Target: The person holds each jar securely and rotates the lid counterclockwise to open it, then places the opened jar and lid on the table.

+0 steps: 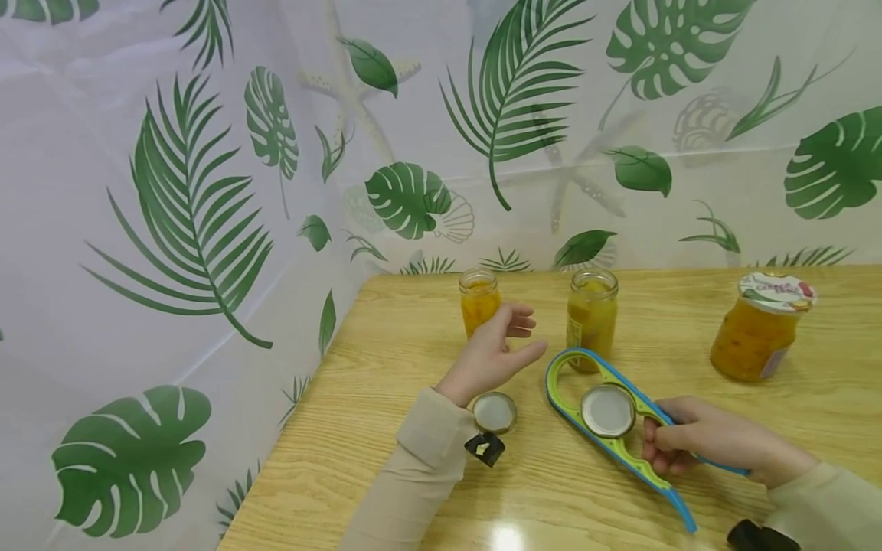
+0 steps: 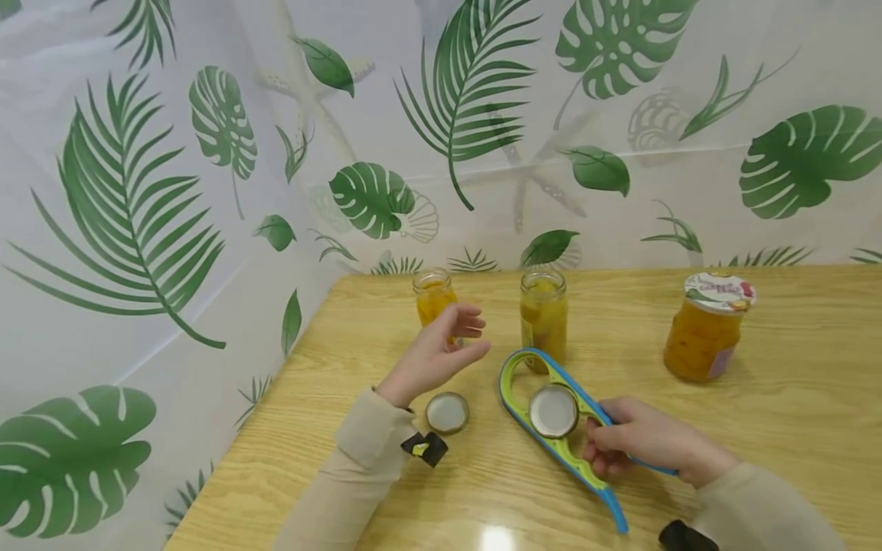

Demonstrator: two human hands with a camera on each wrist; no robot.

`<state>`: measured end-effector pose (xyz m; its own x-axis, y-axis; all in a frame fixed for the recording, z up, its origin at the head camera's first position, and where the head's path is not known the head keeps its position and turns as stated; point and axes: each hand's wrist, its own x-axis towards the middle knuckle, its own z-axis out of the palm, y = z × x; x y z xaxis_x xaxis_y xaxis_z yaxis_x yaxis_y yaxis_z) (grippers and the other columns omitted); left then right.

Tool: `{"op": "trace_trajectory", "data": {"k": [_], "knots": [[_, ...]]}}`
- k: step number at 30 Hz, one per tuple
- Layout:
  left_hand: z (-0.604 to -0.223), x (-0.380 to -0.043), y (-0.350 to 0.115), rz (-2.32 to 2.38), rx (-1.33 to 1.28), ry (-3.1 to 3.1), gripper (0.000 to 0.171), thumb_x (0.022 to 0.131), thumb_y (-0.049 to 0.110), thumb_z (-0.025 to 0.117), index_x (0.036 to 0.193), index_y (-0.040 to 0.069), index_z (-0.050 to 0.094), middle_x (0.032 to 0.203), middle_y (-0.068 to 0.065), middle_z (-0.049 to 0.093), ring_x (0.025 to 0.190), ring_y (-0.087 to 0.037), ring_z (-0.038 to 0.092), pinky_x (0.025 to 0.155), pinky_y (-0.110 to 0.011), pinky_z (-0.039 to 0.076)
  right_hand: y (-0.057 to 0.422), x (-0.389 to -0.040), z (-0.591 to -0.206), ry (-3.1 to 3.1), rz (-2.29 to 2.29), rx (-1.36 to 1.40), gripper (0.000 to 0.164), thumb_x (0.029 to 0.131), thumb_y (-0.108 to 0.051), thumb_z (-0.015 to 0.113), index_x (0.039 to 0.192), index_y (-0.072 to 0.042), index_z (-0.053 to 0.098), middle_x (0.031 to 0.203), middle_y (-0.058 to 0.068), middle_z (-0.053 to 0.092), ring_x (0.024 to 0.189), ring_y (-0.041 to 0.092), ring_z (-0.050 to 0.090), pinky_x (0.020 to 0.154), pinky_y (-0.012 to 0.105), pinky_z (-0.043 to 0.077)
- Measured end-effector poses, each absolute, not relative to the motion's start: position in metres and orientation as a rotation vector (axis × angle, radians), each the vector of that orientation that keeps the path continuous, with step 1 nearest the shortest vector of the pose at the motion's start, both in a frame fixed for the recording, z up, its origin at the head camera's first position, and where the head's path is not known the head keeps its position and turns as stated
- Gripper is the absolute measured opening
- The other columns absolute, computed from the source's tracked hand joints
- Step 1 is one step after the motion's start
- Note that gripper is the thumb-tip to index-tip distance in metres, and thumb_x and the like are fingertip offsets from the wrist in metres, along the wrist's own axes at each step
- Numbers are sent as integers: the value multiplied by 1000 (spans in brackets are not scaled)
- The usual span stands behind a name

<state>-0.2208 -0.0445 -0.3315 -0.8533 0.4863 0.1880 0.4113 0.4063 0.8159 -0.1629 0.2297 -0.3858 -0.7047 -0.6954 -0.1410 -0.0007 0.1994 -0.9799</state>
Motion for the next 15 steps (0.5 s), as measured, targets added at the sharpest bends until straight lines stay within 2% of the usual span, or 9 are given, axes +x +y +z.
{"op": "trace_trajectory", "data": {"k": [3, 9, 15], "knots": [[-332, -221, -44, 1457, 821, 2552, 42, 87, 25, 56, 123, 9, 40, 118, -7, 50, 106, -15, 48, 90, -37, 39, 229, -162, -386, 1924, -1548, -650, 10, 90, 0, 36, 87, 3, 46, 80, 12, 56, 66, 13, 57, 56, 27, 50], [-332, -221, -44, 1447, 835, 2555, 42, 87, 25, 57, 123, 9, 40, 118, -7, 50, 105, -15, 49, 86, -30, 41, 228, -161, -385, 1925, -1529, -618, 8, 90, -1, 37, 87, 2, 44, 80, 11, 55, 67, 14, 57, 57, 29, 50], [-332, -222, -44, 1441, 832, 2544, 42, 87, 25, 56, 123, 10, 40, 117, -5, 49, 106, -15, 49, 89, -36, 40, 228, -162, -384, 1841, -1549, -616, 8, 91, -3, 38, 87, 2, 42, 79, 11, 54, 68, 14, 57, 58, 27, 51]]}}
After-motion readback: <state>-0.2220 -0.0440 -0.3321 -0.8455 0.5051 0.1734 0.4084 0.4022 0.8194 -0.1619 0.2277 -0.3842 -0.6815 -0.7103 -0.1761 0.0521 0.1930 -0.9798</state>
